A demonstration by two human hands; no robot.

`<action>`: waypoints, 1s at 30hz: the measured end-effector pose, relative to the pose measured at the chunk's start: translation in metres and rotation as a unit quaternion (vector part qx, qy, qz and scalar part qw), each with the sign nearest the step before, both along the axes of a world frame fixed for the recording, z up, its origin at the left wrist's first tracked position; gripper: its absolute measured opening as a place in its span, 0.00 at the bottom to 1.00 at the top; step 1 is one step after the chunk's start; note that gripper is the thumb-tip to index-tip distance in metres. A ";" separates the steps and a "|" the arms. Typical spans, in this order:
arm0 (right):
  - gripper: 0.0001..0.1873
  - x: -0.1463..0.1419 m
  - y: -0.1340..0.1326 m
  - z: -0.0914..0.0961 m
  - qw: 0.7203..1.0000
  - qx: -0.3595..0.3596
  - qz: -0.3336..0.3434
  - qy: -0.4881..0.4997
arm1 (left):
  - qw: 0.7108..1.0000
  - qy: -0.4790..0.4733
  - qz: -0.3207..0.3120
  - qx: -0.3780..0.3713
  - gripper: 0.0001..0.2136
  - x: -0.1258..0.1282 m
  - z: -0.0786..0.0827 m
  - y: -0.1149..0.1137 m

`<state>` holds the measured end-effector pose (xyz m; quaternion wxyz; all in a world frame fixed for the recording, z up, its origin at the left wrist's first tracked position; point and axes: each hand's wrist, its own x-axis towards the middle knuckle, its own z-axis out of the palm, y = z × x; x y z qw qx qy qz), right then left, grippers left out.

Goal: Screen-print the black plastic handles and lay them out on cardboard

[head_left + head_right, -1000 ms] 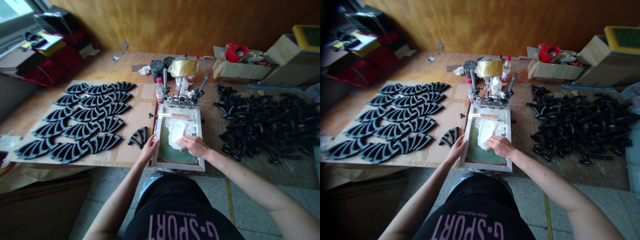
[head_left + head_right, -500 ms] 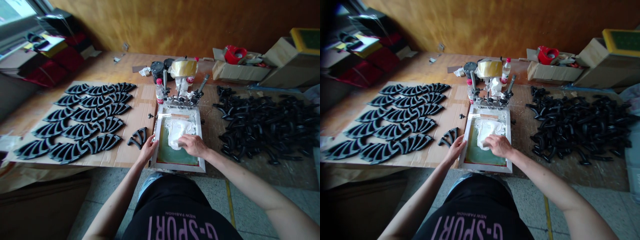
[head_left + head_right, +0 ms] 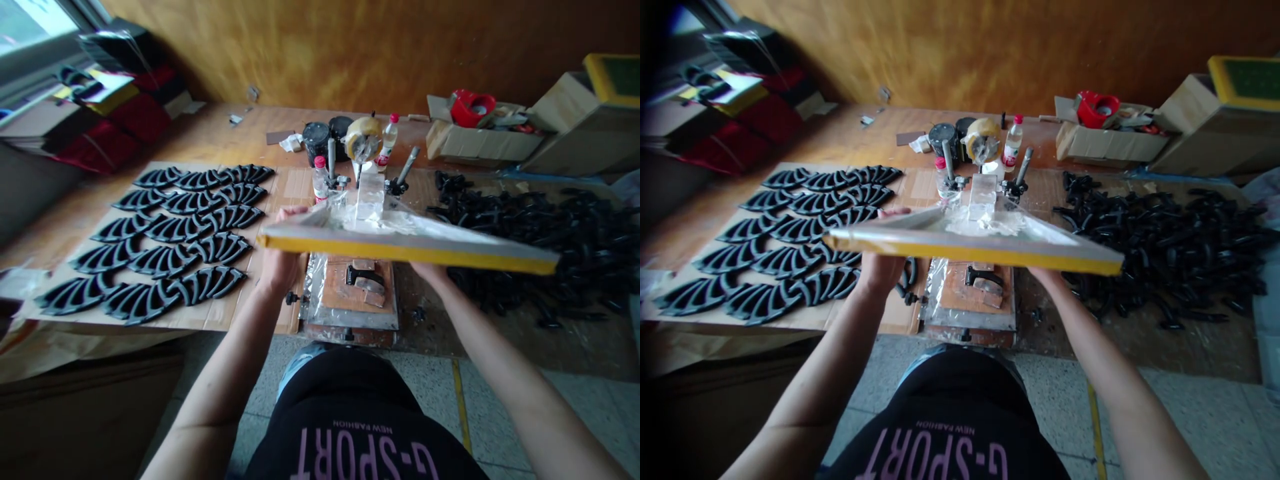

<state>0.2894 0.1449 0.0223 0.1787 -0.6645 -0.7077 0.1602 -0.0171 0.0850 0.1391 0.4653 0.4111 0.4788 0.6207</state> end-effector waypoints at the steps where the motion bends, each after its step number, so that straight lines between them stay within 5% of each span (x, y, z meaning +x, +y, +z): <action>1: 0.17 -0.010 -0.013 -0.013 0.999 -0.003 0.040 -0.002 | 1.000 -0.008 0.000 0.012 0.22 0.004 0.005 0.008; 5: 0.12 -0.054 -0.047 -0.040 0.987 0.022 0.143 -0.064 | 0.999 -0.034 0.022 -0.011 0.24 0.022 -0.008 0.005; 8: 0.08 -0.081 -0.066 -0.032 0.993 -0.012 0.093 -0.072 | 0.978 -0.062 -0.068 -0.185 0.25 0.043 -0.053 -0.035; 10: 0.09 -0.100 -0.082 -0.020 0.995 0.005 0.094 -0.038 | 0.927 -0.100 -0.156 -0.325 0.27 0.056 -0.085 -0.064; 13: 0.08 -0.115 -0.099 -0.009 0.968 0.062 0.240 0.028 | 0.905 -0.164 -0.122 -0.372 0.21 0.056 -0.118 -0.089; 15: 0.10 -0.097 -0.094 -0.009 0.954 0.073 0.287 0.047 | 0.917 -0.150 -0.062 -0.365 0.18 0.035 -0.130 -0.092; 16: 0.10 -0.077 -0.086 -0.011 0.963 0.077 0.255 0.033 | 0.923 -0.122 -0.030 -0.364 0.18 0.018 -0.135 -0.091; 18: 0.09 -0.017 -0.065 -0.020 0.991 0.077 0.093 -0.049 | 0.928 -0.039 0.043 -0.367 0.20 -0.023 -0.149 -0.089; 21: 0.17 0.085 -0.038 -0.040 0.966 0.004 -0.116 -0.230 | 0.888 0.103 0.121 -0.431 0.21 -0.081 -0.179 -0.088; 24: 0.18 0.143 -0.032 -0.059 0.945 -0.083 -0.174 -0.263 | 0.838 0.212 0.081 -0.496 0.25 -0.111 -0.205 -0.085; 27: 0.16 0.133 -0.040 -0.065 0.964 -0.075 -0.139 -0.213 | 0.821 0.243 0.049 -0.515 0.28 -0.122 -0.213 -0.077; 30: 0.16 0.072 -0.051 -0.059 0.995 0.010 -0.026 -0.098 | 0.798 0.271 0.024 -0.538 0.29 -0.128 -0.200 -0.069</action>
